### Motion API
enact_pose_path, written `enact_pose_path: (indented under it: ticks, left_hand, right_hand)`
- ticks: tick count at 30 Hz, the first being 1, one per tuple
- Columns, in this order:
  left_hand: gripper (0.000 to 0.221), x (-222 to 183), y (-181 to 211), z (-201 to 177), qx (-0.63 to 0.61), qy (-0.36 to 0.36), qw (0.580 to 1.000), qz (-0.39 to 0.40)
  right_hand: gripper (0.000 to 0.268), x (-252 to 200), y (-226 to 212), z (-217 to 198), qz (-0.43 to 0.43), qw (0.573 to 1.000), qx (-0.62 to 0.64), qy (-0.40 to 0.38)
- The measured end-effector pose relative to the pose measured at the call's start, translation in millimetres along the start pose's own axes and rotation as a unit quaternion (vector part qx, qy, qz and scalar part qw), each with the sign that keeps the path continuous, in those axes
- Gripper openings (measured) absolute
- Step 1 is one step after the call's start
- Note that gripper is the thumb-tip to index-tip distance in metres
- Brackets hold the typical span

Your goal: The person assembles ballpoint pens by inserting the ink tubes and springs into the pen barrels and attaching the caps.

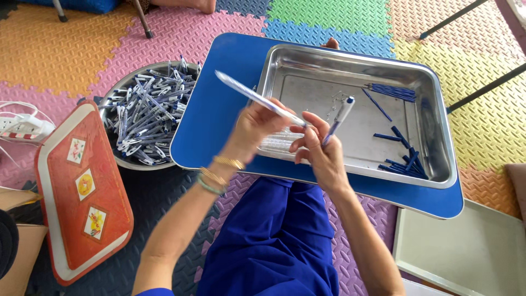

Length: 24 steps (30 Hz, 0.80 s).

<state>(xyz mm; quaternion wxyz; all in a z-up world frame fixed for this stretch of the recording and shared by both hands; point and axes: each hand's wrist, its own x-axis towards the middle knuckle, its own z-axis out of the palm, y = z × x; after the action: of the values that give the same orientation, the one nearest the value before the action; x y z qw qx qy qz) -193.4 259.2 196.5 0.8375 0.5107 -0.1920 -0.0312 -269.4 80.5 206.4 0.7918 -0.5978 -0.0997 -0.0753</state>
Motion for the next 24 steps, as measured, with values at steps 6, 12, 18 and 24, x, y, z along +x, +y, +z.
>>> enact_pose_path:
  ticks: [6, 12, 18, 24]
  left_hand:
    - [0.027, -25, -11, 18, -0.027, -0.085, 0.994, -0.059]
    - [0.057, -30, 9, 4, -0.04, -0.225, 0.942, -0.245]
    - [0.05, -40, -19, 23, -0.086, -0.172, 0.946, -0.262]
    - [0.039, -38, -51, 17, -0.17, -0.11, 0.939, -0.279]
  right_hand:
    - [0.026, 5, -11, -49, -0.023, 0.986, -0.167, 0.001]
    - [0.016, 2, -64, -77, -0.071, 0.915, -0.368, -0.147]
    - [0.026, -3, -30, -71, -0.033, 0.952, -0.303, 0.031]
    - [0.054, -25, -9, -86, -0.045, 0.994, -0.023, 0.096]
